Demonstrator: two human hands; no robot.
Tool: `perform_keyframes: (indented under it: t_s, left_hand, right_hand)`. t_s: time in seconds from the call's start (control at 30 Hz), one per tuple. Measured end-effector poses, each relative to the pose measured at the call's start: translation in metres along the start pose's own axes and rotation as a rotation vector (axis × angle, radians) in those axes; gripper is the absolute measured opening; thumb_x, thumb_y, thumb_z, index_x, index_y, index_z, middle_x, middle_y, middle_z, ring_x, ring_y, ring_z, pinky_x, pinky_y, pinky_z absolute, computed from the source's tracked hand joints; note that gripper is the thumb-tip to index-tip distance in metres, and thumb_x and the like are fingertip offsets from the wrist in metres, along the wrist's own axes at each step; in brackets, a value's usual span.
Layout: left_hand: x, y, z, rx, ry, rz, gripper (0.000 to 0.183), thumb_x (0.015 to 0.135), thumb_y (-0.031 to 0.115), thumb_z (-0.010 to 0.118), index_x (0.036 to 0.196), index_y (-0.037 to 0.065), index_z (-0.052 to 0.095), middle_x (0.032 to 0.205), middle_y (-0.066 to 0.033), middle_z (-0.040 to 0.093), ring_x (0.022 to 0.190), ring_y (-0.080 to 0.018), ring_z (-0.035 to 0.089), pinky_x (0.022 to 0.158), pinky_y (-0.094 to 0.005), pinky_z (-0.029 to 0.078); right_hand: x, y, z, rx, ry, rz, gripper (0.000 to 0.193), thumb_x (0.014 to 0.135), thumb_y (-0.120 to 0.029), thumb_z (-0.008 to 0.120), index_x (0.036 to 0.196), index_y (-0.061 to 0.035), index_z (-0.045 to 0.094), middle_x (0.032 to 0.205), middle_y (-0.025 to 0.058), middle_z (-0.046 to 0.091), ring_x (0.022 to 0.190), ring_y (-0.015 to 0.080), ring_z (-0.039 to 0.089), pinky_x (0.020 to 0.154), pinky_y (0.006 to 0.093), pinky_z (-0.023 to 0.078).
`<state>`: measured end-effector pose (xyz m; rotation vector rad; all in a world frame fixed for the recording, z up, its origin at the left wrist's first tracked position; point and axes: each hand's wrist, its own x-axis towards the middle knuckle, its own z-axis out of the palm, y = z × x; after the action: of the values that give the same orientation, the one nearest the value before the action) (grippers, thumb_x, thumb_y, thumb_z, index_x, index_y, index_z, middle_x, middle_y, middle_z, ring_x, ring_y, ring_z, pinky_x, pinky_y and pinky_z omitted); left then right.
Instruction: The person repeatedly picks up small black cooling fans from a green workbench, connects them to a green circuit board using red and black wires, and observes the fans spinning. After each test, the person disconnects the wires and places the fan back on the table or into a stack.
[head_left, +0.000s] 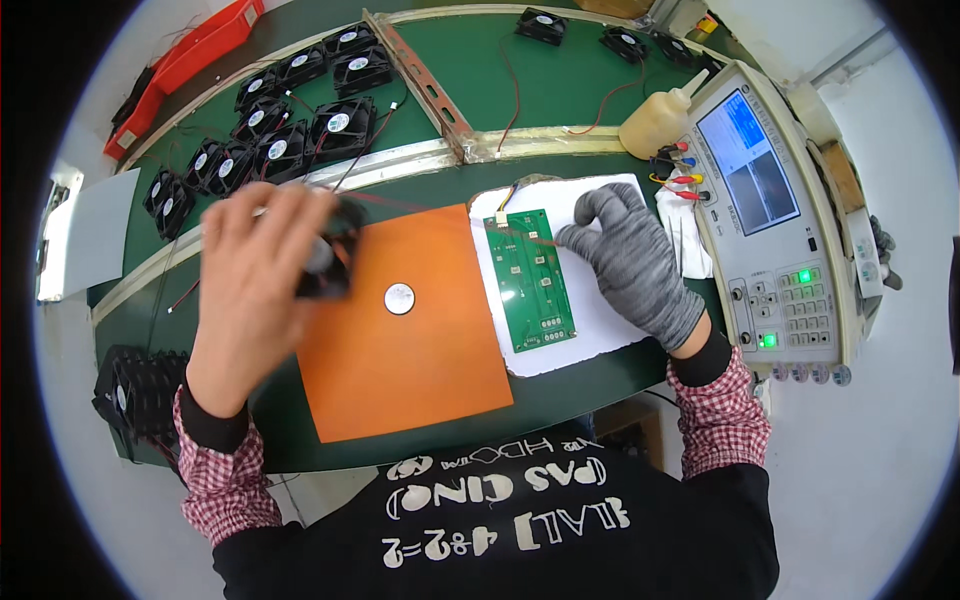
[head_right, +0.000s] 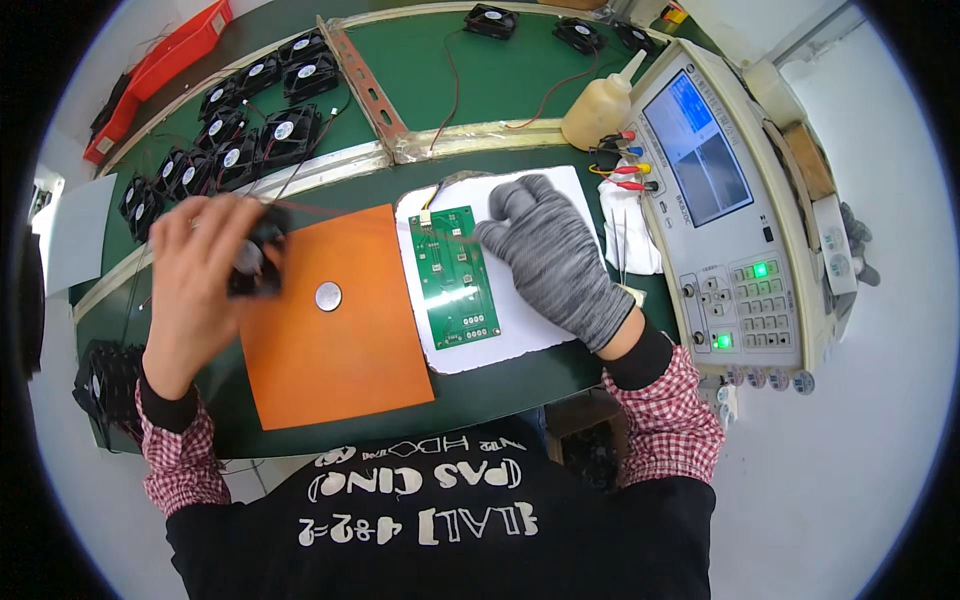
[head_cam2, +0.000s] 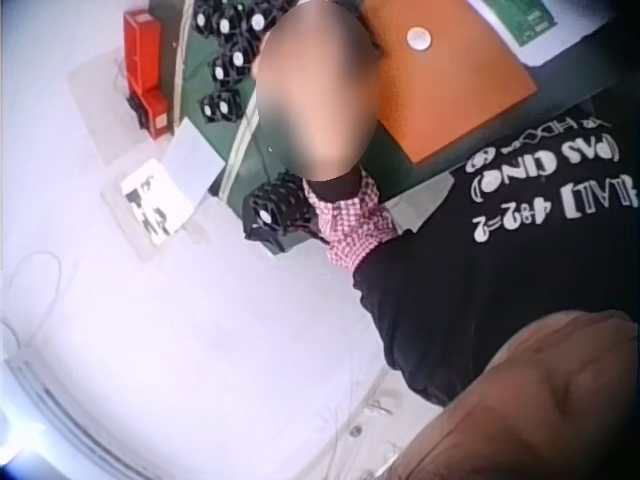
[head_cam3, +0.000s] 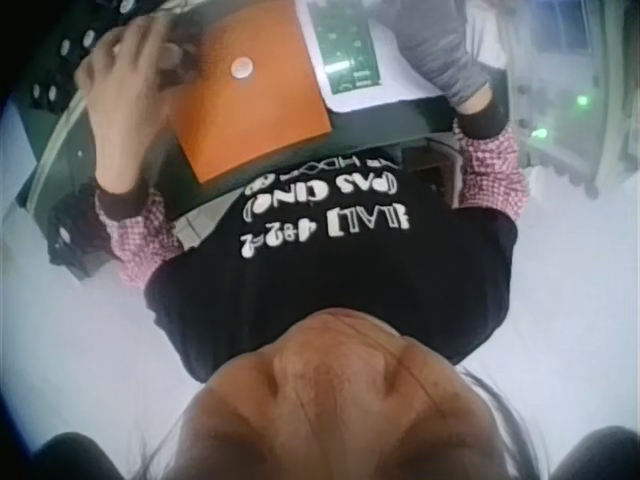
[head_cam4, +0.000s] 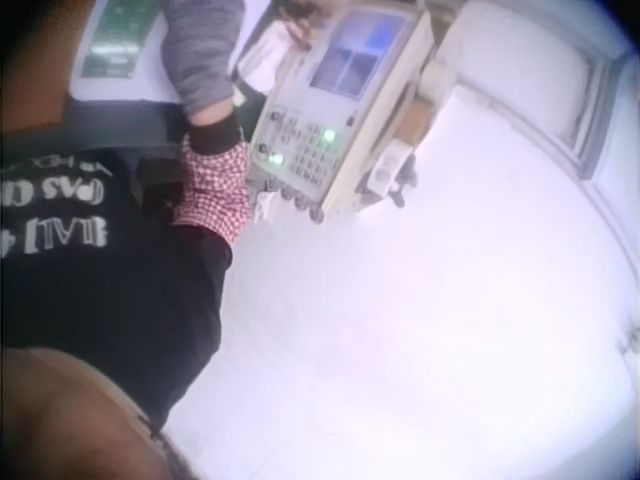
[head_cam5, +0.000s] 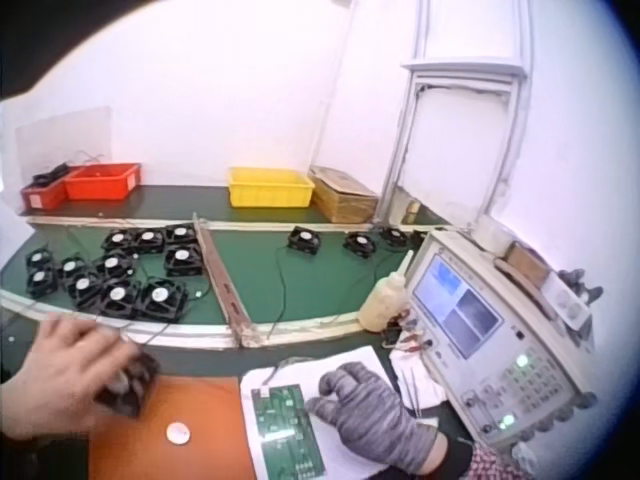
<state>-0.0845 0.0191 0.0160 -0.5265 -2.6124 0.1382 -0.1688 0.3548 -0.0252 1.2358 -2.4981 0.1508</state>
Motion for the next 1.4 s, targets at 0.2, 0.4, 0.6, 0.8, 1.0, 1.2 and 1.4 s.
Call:
perform_keyframes:
  t_s: [0.2,0.4,0.6,0.8,1.0,1.2,1.4]
  left_hand:
    - [-0.019,0.034,0.026,-0.596,0.010,-0.137,0.087,0.048,0.026,0.090,0.125,0.005,0.055,0.110,-0.0123,0.057,0.105,-0.0337,0.050,0.094,-0.0446,0.037]
    - [-0.025,0.050,0.050,-0.684,-0.146,-0.105,0.094,0.048,0.030,0.092,0.128,0.005,0.051,0.117,-0.0131,0.052,0.111,-0.0335,0.046,0.096,-0.0447,0.035]
    - [-0.026,0.049,0.053,-0.710,-0.120,-0.087,0.096,0.048,0.033,0.092,0.129,0.004,0.049,0.118,-0.0136,0.051,0.112,-0.0341,0.046,0.096,-0.0452,0.034]
    - [-0.026,0.049,0.051,-0.693,-0.116,-0.079,0.097,0.049,0.039,0.092,0.128,0.003,0.049,0.118,-0.0140,0.051,0.111,-0.0345,0.046,0.096,-0.0451,0.034]
    - [-0.028,0.048,0.050,-0.670,-0.123,-0.078,0.097,0.048,0.038,0.092,0.127,0.004,0.049,0.118,-0.0132,0.051,0.111,-0.0341,0.046,0.096,-0.0450,0.033]
    - [-0.027,0.049,0.050,-0.673,-0.110,-0.077,0.095,0.047,0.035,0.092,0.127,0.004,0.050,0.118,-0.0123,0.052,0.111,-0.0337,0.046,0.096,-0.0450,0.034]
    - [-0.033,0.056,0.025,-0.319,0.170,0.135,0.074,0.062,0.041,0.083,0.123,0.006,0.058,0.114,-0.0099,0.060,0.106,-0.0282,0.052,0.092,-0.0442,0.034]
  right_hand:
    - [0.000,-0.007,0.025,0.942,0.002,0.426,0.009,0.079,-0.006,0.071,0.088,-0.0047,0.073,0.085,0.0081,0.063,0.084,0.0242,0.063,0.074,0.0332,0.051]
    - [-0.004,-0.009,0.041,0.926,0.103,0.348,0.010,0.080,-0.003,0.073,0.090,-0.0026,0.073,0.086,0.0084,0.068,0.080,0.0186,0.065,0.075,0.0316,0.051]
    - [-0.007,-0.012,0.044,1.039,0.091,0.409,0.021,0.076,0.004,0.070,0.095,-0.0045,0.072,0.084,0.0088,0.067,0.081,0.0213,0.064,0.078,0.0329,0.052]
    - [-0.005,-0.009,0.045,0.722,0.151,0.176,0.021,0.073,0.001,0.072,0.092,-0.0088,0.072,0.083,0.0064,0.066,0.081,0.0246,0.062,0.075,0.0349,0.052]
    - [-0.004,-0.008,0.043,0.534,0.198,-0.002,0.026,0.068,0.003,0.071,0.089,-0.0116,0.071,0.081,0.0052,0.065,0.082,0.0260,0.061,0.073,0.0356,0.052]
    - [-0.004,-0.007,0.043,0.573,0.173,-0.011,0.028,0.067,0.006,0.069,0.089,-0.0114,0.070,0.081,0.0054,0.066,0.079,0.0262,0.063,0.071,0.0360,0.053]
    - [-0.004,-0.008,0.044,0.638,0.182,0.089,0.021,0.070,-0.002,0.074,0.089,-0.0103,0.070,0.082,0.0054,0.066,0.079,0.0252,0.063,0.072,0.0357,0.053]
